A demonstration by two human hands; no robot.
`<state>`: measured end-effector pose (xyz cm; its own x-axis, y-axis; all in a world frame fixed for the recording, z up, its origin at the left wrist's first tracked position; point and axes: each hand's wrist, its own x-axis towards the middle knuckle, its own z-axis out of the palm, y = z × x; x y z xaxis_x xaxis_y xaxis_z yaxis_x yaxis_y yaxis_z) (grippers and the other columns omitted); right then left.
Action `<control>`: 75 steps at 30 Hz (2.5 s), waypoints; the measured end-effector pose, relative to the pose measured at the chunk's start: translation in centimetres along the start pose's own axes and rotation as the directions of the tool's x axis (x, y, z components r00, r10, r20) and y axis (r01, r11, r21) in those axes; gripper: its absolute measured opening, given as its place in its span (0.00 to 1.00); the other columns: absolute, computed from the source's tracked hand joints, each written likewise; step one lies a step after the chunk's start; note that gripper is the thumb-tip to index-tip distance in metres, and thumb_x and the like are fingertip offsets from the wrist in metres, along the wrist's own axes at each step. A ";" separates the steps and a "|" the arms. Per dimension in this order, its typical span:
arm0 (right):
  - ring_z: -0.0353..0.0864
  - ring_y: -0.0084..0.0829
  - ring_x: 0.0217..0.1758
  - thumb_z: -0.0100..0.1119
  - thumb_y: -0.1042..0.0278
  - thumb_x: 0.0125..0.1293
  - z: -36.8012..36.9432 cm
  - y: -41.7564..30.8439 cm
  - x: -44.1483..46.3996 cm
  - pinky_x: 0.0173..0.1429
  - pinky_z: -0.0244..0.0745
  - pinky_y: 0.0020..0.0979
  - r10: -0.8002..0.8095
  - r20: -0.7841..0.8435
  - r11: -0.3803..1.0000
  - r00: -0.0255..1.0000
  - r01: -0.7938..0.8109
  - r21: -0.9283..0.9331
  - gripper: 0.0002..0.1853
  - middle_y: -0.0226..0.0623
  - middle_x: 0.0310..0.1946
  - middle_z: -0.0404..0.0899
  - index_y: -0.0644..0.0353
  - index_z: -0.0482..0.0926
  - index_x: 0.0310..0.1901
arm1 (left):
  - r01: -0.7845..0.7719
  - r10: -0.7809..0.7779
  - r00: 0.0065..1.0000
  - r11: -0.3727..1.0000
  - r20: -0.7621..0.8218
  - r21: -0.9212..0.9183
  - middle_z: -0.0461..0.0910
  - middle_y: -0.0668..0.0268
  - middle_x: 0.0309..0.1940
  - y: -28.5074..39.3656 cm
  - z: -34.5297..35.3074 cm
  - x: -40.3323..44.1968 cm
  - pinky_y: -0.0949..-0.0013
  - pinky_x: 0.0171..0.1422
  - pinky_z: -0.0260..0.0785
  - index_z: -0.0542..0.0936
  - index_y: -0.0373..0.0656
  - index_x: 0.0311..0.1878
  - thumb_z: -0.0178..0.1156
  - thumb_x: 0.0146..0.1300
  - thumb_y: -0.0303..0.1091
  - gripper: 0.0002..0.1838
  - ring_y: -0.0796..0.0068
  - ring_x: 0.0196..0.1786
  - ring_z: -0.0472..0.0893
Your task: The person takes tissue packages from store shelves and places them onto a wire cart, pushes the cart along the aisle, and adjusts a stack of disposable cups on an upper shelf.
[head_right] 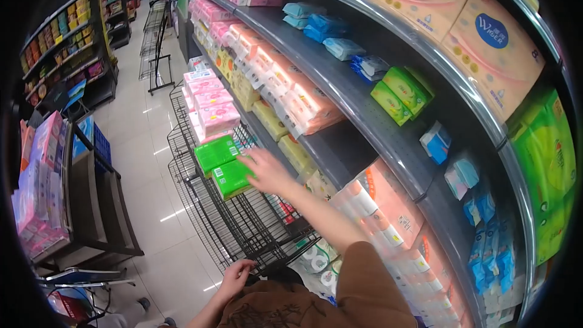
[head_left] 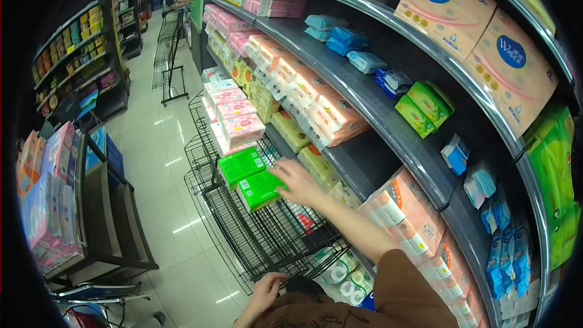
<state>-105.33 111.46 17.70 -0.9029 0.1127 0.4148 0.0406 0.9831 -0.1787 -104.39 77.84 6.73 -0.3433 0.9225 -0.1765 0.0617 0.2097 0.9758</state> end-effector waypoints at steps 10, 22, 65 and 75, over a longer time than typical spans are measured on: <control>0.67 0.51 0.66 0.69 0.60 0.54 -30.1 17.6 -10.7 0.68 0.64 0.45 0.349 -0.924 0.479 0.153 -0.877 0.036 0.41 0.53 0.61 0.67 0.56 0.63 0.69 | -0.081 0.082 0.997 0.994 -0.001 -0.077 0.84 0.60 0.40 -1.9 0.9 0.9 0.70 0.51 0.74 0.81 0.38 0.50 0.51 0.73 0.27 0.11 0.72 0.45 0.83; 0.46 0.56 0.78 0.77 0.45 0.46 -30.6 20.4 -11.3 0.77 0.53 0.43 0.718 -0.660 0.329 0.221 -0.944 0.041 0.58 0.61 0.72 0.49 0.42 0.51 0.76 | 0.001 -0.001 0.998 1.000 0.055 -0.007 0.83 0.63 0.46 0.1 0.0 1.3 0.69 0.54 0.74 0.80 0.42 0.54 0.51 0.73 0.32 0.13 0.70 0.48 0.82; 0.64 0.50 0.70 0.78 0.71 0.44 -1.9 -1.9 -13.4 0.70 0.64 0.47 0.223 0.038 0.935 0.974 -0.225 0.273 0.50 0.49 0.69 0.58 0.54 0.57 0.68 | -0.281 0.243 0.875 0.959 -0.418 -0.031 0.74 0.57 0.53 2.6 -4.1 4.2 0.66 0.57 0.72 0.74 0.39 0.56 0.54 0.65 0.20 0.16 0.64 0.53 0.77; 0.48 0.61 0.78 0.60 0.75 0.52 0.9 -4.7 -12.1 0.79 0.43 0.56 0.224 0.287 0.948 0.931 -0.277 0.159 0.35 0.53 0.76 0.48 0.65 0.60 0.63 | -0.204 0.323 0.887 0.916 -0.330 0.346 0.63 0.51 0.67 1.3 -2.8 3.8 0.49 0.74 0.55 0.70 0.39 0.57 0.62 0.58 0.27 0.22 0.44 0.71 0.60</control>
<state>-94.99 105.35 12.78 -0.9547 0.2837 0.0902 0.2204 0.8773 -0.4263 -108.23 80.68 7.69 -0.5941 0.7789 0.2008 0.4506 0.1156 0.8852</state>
